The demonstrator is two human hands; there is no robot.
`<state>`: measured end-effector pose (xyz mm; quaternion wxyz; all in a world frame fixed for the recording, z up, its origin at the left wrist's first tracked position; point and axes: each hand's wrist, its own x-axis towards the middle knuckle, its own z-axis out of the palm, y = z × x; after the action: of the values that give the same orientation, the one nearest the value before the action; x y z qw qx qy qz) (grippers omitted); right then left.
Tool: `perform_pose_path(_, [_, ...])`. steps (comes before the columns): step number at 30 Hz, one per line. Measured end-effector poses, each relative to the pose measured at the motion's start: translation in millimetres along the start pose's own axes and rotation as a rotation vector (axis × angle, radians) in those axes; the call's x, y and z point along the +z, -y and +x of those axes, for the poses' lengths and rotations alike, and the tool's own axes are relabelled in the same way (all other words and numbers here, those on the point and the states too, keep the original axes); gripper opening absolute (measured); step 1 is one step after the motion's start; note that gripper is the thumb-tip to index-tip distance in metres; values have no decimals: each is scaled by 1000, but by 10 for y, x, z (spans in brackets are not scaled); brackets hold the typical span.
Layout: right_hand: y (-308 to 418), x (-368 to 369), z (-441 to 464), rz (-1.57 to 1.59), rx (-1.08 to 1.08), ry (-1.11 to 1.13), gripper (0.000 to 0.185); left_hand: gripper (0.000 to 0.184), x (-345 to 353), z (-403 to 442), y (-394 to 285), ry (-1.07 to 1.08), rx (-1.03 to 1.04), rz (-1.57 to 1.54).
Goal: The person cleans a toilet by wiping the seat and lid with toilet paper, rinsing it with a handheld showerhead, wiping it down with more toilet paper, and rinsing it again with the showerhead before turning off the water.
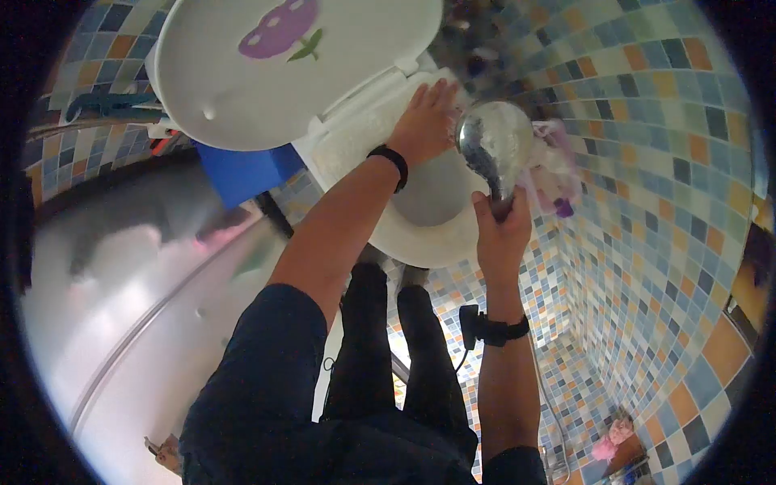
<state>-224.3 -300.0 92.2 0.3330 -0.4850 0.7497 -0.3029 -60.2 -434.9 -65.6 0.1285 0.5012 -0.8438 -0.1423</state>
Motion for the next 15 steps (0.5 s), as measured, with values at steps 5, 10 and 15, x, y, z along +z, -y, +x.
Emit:
perform_pose_path(5, [91,105,-81,108,26,102,29,58,-86,-491,313,141,120,135])
perform_pose_path(10, [214,132,-240,134,-5,213,28,67,-338,-1515,567,117,-78,36])
perform_pose_path(15, [302,168,-464,150,87,326,30,72,-508,-1923,657,117,-205,-13])
